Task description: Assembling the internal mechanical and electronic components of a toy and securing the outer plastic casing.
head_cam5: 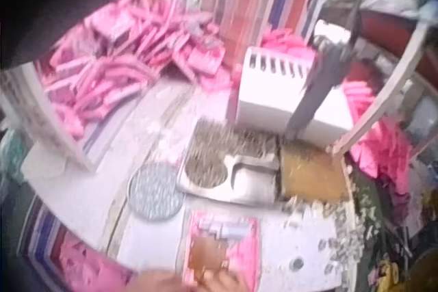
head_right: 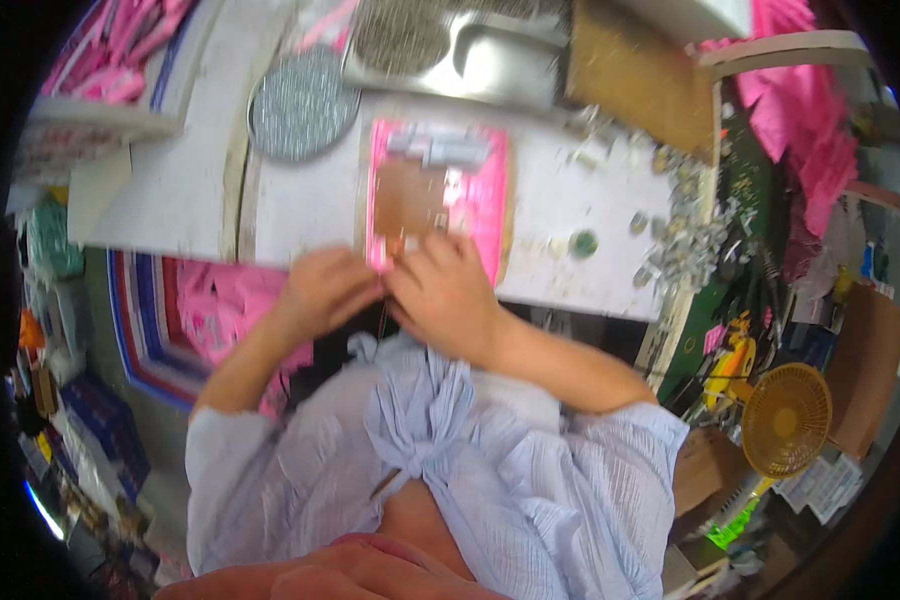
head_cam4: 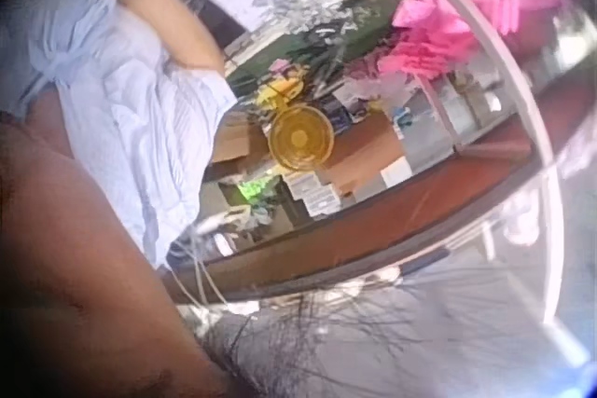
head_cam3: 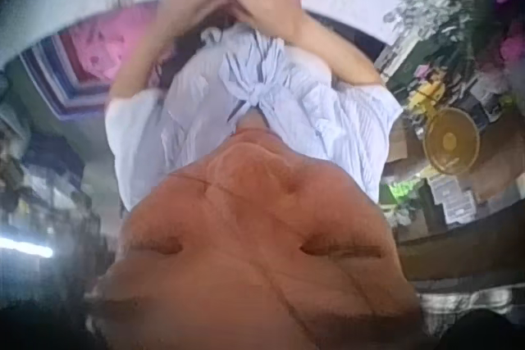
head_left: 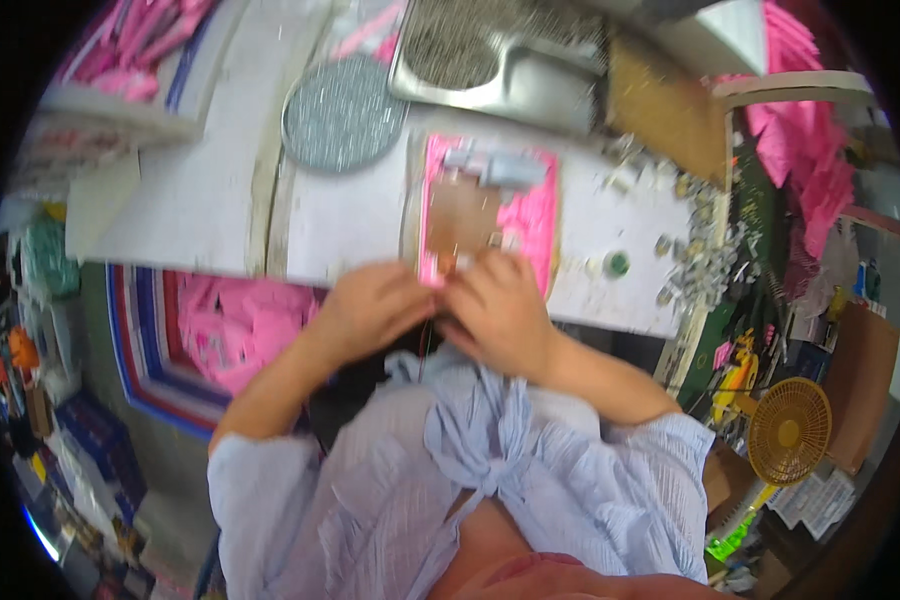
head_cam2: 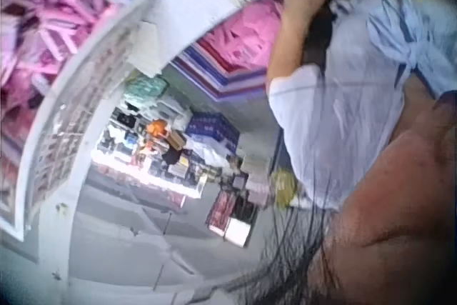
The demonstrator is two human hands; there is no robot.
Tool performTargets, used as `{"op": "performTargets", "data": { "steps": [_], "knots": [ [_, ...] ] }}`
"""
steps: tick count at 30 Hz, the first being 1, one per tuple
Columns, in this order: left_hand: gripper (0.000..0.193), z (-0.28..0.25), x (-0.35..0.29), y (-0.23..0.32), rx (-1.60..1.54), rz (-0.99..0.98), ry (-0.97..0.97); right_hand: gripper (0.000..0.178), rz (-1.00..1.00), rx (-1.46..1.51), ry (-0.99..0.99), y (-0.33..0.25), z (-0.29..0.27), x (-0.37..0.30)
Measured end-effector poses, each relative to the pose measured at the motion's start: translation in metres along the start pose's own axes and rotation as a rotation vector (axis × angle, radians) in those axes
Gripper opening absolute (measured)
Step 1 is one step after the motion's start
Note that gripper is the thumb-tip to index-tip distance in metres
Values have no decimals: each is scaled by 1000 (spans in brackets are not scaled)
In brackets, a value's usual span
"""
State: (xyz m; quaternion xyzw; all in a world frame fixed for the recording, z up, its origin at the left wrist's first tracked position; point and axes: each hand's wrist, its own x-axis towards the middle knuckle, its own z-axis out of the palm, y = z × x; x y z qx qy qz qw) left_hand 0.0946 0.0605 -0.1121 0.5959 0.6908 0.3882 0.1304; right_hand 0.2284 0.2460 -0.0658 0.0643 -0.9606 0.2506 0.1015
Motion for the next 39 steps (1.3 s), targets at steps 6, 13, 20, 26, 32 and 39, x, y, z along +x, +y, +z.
{"op": "performTargets", "data": {
  "steps": [6,13,20,26,32,39],
  "knots": [
    [22,-9,17,-14,-65,186,-44,18,349,268,177,145,-125,3],
    [18,-21,33,-11,-161,155,-125,27,120,-366,457,301,-237,199],
    [18,-16,23,-11,-157,75,-114,18,16,-816,420,343,-204,327],
    [17,-19,24,-6,-110,47,-142,11,53,-703,508,363,-204,352],
    [19,-21,20,0,-85,5,-95,14,146,-509,511,366,-195,368],
    [16,-18,26,1,-91,12,-104,24,64,82,1024,370,-282,282]
  ]
}}
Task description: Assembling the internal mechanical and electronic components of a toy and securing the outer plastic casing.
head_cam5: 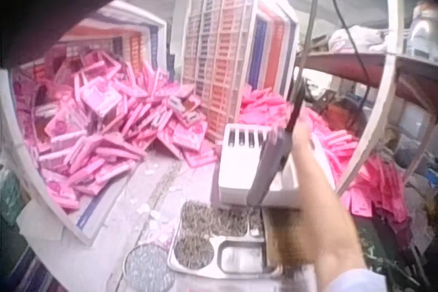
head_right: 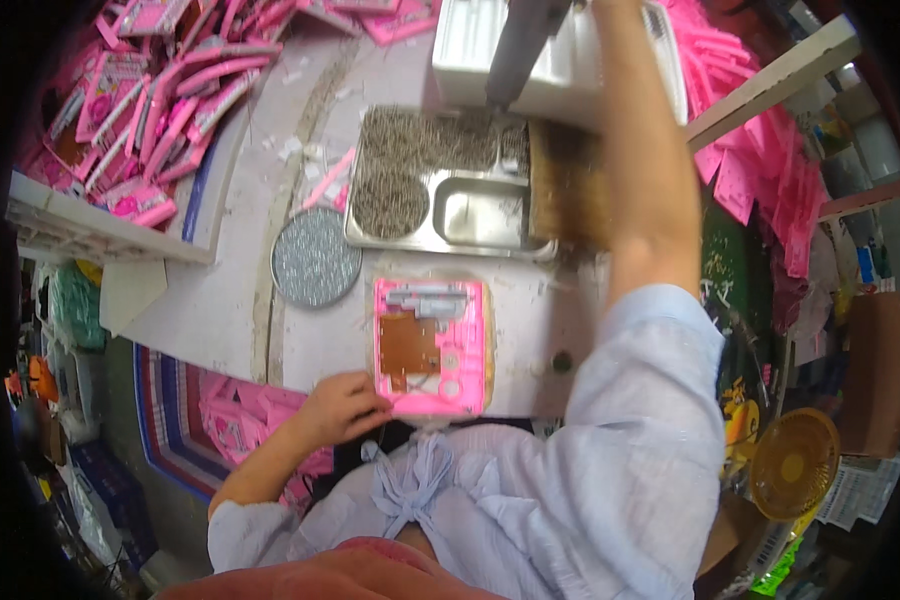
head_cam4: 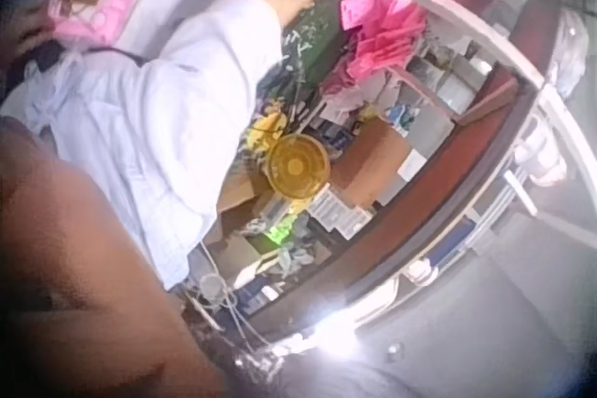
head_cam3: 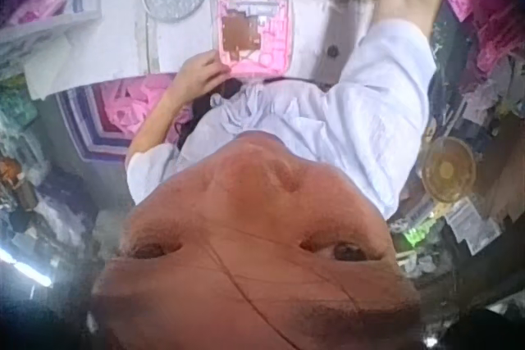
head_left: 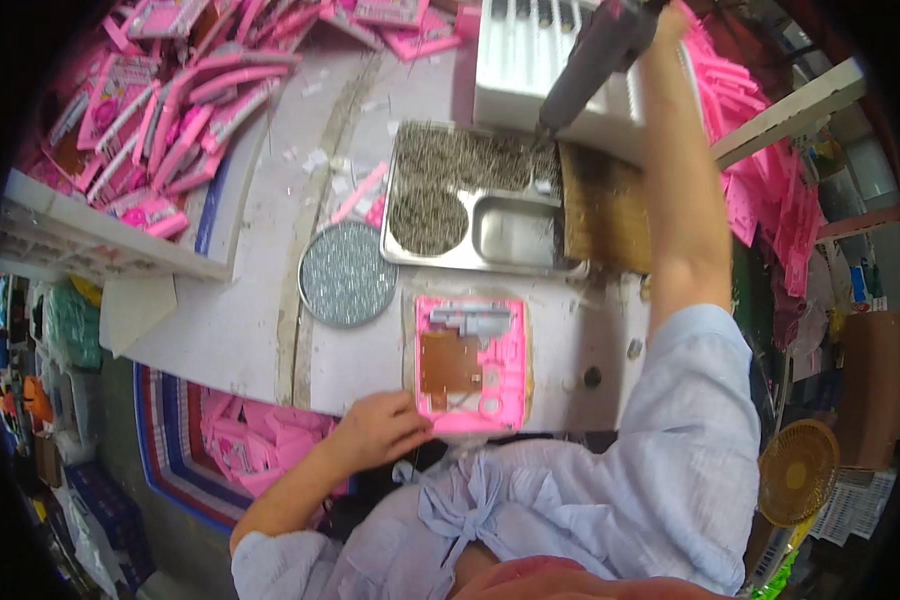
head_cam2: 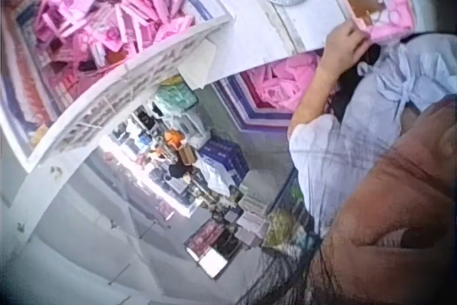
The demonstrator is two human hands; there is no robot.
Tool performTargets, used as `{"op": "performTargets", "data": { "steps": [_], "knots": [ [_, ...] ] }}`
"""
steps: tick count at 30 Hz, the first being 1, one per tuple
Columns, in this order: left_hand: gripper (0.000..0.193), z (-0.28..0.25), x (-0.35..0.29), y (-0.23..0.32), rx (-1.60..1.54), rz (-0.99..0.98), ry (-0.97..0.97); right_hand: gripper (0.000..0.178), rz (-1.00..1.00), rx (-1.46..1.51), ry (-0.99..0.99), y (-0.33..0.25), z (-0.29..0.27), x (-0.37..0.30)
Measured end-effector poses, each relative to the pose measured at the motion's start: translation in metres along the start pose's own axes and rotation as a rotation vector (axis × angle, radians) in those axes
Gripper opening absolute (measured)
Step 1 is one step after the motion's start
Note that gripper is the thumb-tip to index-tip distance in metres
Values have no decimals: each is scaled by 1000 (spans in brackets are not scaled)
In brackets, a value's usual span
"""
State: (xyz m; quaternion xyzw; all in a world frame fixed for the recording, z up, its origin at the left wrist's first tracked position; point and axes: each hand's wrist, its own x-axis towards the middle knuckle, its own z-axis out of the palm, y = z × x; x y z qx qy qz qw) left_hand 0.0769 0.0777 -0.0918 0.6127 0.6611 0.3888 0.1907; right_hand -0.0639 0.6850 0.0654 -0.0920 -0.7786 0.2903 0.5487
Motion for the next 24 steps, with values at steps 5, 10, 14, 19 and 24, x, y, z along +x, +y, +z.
{"op": "performTargets", "data": {
  "steps": [5,10,14,19,24],
  "knots": [
    [17,6,-12,-5,21,-31,4,29,465,464,-77,-151,-110,-173],
    [25,9,-6,-3,-45,-30,25,22,431,177,-916,-264,-132,-363],
    [22,9,-7,-1,-57,-77,34,23,147,121,-970,-265,-123,-389],
    [22,10,-9,-1,-48,-80,50,24,-109,55,-995,-267,-116,-380],
    [26,10,-10,-2,-46,-74,44,24,-134,193,-958,-246,-117,-395]
  ]
}}
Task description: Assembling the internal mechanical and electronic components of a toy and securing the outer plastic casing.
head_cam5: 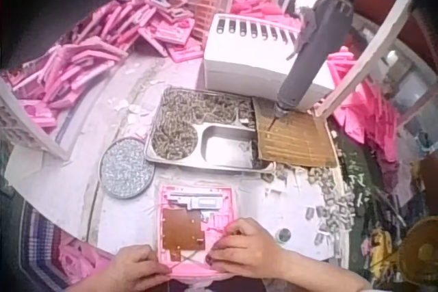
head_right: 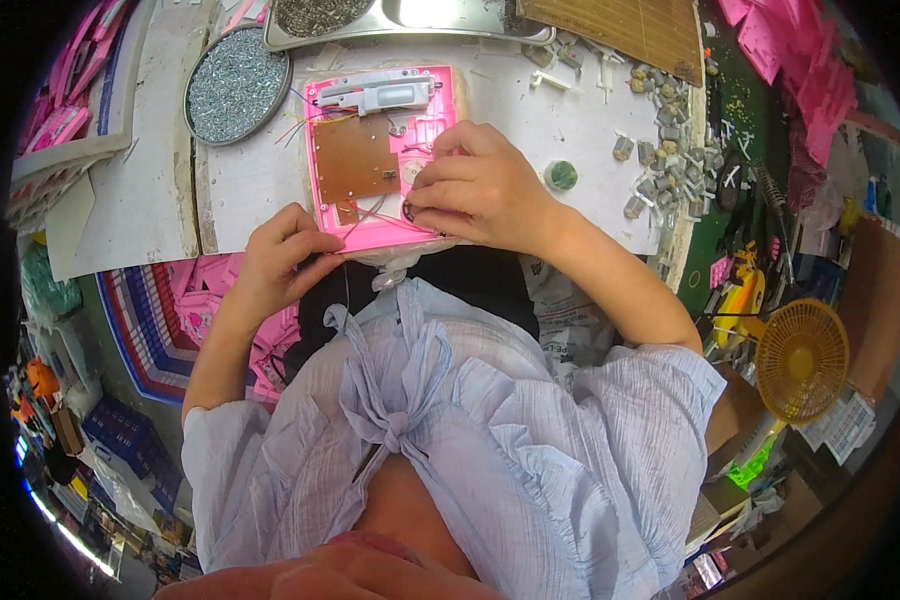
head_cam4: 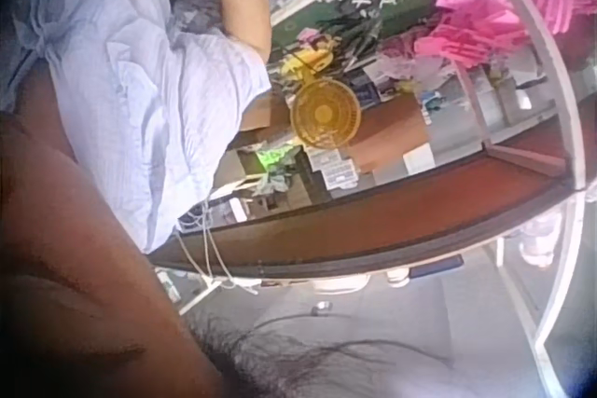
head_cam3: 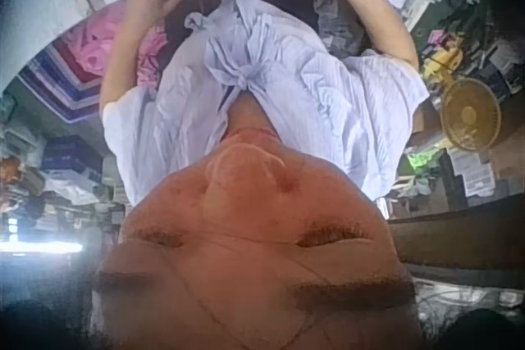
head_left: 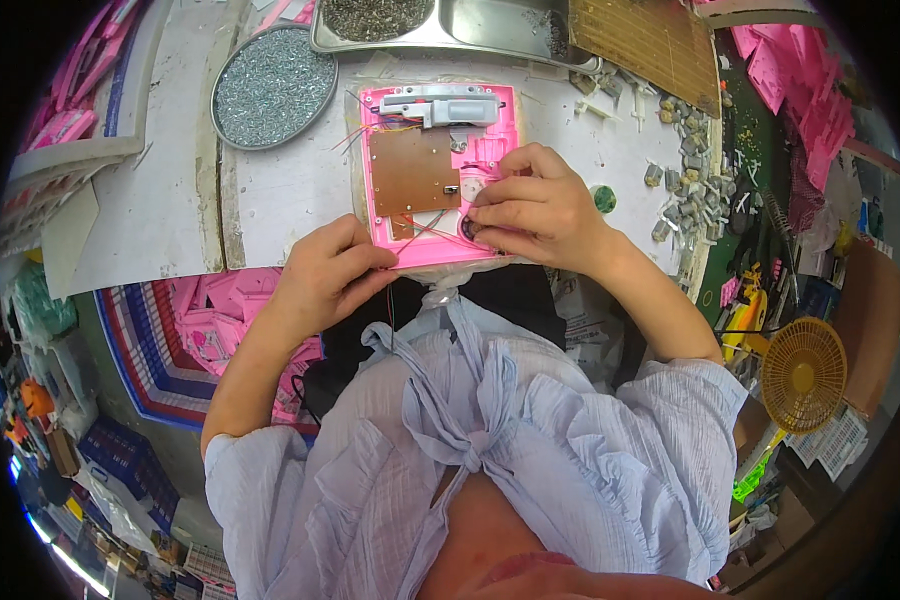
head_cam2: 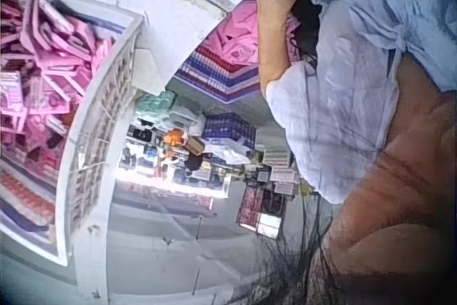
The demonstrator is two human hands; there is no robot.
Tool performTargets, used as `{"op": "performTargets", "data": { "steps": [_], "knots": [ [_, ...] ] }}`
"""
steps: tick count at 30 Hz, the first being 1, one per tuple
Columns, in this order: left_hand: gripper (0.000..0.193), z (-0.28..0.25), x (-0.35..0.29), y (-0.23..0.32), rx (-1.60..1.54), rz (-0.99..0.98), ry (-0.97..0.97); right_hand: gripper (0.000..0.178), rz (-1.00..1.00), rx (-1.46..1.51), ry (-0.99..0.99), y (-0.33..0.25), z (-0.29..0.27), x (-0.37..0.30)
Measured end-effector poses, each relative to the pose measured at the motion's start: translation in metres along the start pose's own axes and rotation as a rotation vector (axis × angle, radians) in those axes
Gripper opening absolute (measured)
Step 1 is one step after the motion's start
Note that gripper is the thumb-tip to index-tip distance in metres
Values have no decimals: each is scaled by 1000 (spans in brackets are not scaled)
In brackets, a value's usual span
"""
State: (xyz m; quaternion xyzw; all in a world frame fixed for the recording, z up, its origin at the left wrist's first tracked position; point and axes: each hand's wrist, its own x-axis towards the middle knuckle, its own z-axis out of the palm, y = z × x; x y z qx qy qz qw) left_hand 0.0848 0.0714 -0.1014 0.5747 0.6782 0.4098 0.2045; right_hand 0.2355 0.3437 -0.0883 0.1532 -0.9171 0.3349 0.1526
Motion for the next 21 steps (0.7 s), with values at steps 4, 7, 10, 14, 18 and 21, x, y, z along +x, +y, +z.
{"op": "performTargets", "data": {
  "steps": [4,7,10,14,18,21],
  "knots": [
    [23,-3,6,2,34,10,-41,25,-51,-76,21,-2,-2,-4],
    [23,-9,8,5,68,30,-81,27,-4,-133,-6,-15,-12,1],
    [23,-9,9,6,84,52,-83,31,175,-67,38,0,-37,-3],
    [25,-18,17,21,144,-23,-171,26,433,-400,128,56,-76,-18],
    [19,-52,68,46,65,-23,-339,22,508,-479,80,73,-69,-32],
    [16,-59,144,32,117,90,-261,33,654,-187,187,41,-84,-16]
  ]
}}
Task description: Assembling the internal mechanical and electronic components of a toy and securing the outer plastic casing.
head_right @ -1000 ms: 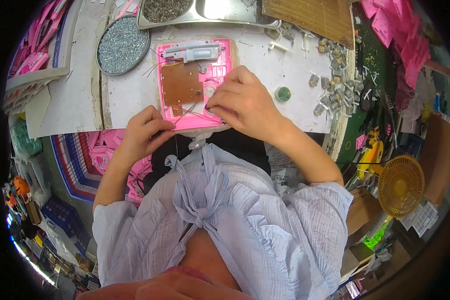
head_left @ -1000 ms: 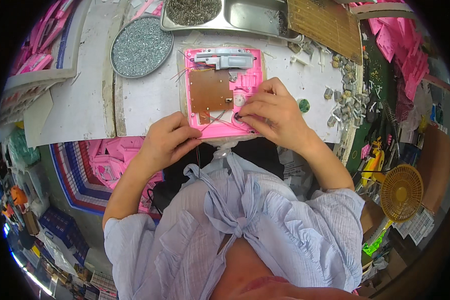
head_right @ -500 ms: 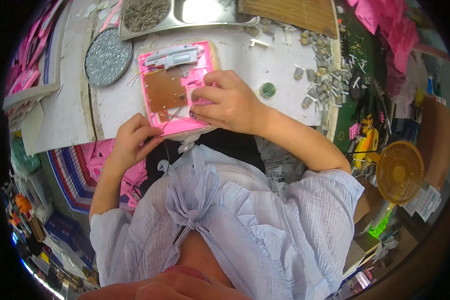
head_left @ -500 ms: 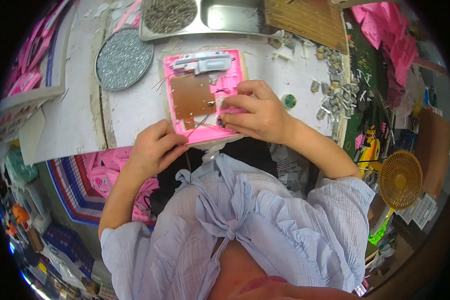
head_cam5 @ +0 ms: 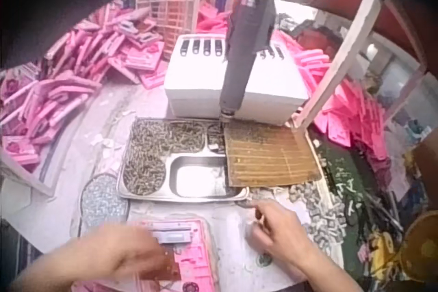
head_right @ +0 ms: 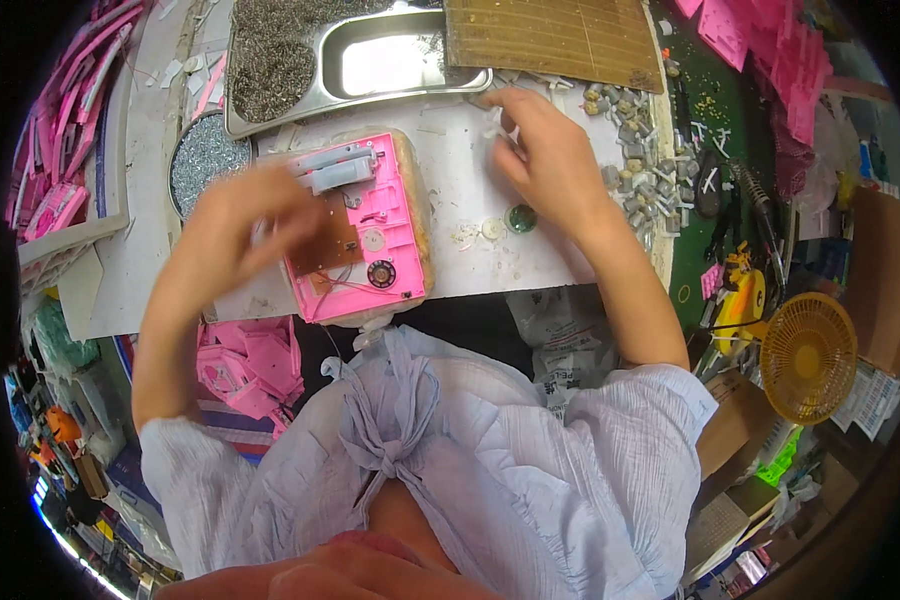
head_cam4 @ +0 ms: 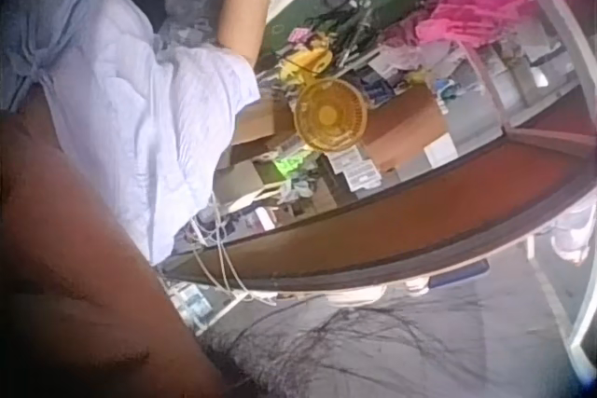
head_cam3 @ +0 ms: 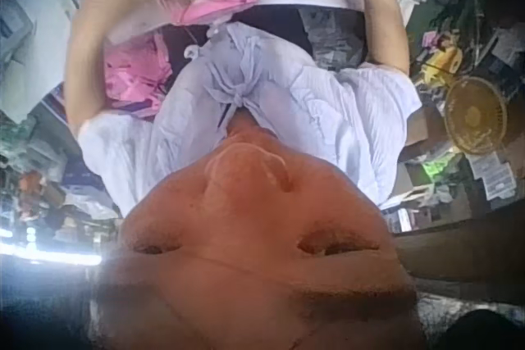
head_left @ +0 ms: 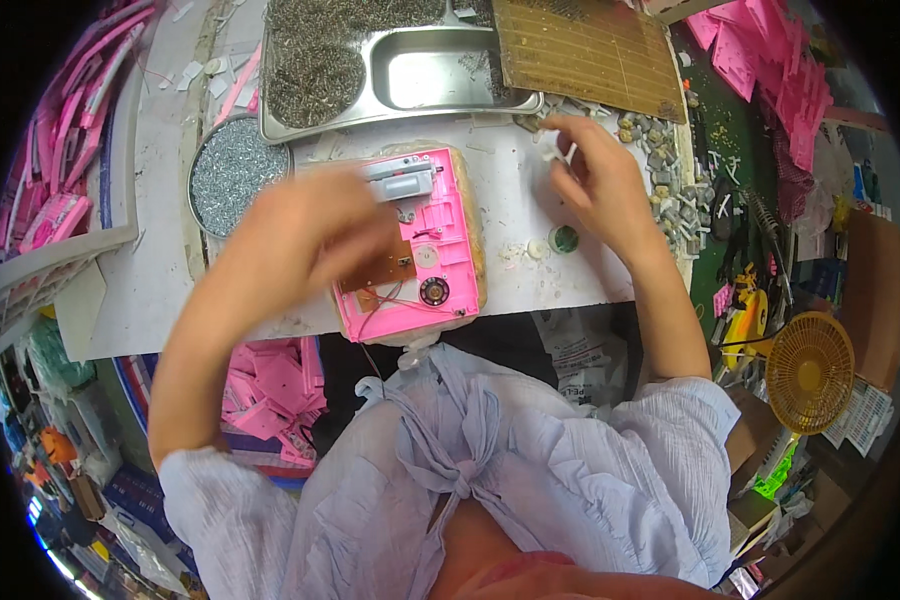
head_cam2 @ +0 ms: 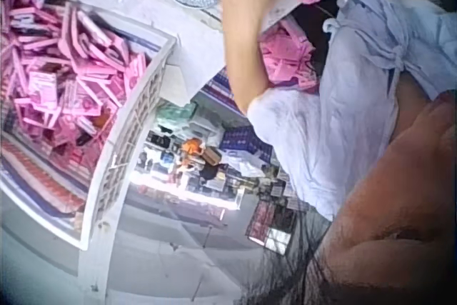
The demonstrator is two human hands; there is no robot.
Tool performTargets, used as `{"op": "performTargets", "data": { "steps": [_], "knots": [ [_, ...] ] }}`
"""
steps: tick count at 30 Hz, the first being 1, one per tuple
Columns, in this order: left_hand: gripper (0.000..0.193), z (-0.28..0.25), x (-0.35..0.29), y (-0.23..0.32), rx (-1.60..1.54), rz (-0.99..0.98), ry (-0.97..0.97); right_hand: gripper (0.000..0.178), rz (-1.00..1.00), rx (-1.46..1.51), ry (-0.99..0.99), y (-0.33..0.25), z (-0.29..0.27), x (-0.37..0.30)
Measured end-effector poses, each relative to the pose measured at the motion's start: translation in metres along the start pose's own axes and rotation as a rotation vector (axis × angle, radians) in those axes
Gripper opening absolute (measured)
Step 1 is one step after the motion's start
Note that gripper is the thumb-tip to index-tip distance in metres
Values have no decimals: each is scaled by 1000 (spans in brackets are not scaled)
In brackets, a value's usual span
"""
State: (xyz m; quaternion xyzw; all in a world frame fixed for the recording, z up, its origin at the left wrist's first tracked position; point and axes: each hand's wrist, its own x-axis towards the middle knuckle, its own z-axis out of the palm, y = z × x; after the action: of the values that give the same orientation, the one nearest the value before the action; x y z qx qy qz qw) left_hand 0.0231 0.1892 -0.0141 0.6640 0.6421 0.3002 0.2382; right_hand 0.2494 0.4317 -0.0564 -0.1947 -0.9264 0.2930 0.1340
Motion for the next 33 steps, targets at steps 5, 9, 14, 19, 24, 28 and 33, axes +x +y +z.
{"op": "performTargets", "data": {
  "steps": [5,9,14,19,24,28,33],
  "knots": [
    [13,30,135,-78,449,128,159,29,75,205,-11,-18,-23,-13],
    [14,45,173,-102,614,69,-9,23,267,460,0,-13,-22,-38],
    [13,43,158,-111,666,123,105,27,359,693,-112,-20,-24,-42],
    [22,10,57,6,19,-99,310,26,205,649,-55,-48,-13,-66],
    [15,73,-45,46,-1202,-513,429,28,-140,571,93,-72,28,-69],
    [12,104,-65,42,-1595,-513,572,33,-227,509,-4,-82,27,-70],
    [11,112,-67,45,-1643,-511,614,33,-292,467,-3,-88,32,-71]
  ]
}}
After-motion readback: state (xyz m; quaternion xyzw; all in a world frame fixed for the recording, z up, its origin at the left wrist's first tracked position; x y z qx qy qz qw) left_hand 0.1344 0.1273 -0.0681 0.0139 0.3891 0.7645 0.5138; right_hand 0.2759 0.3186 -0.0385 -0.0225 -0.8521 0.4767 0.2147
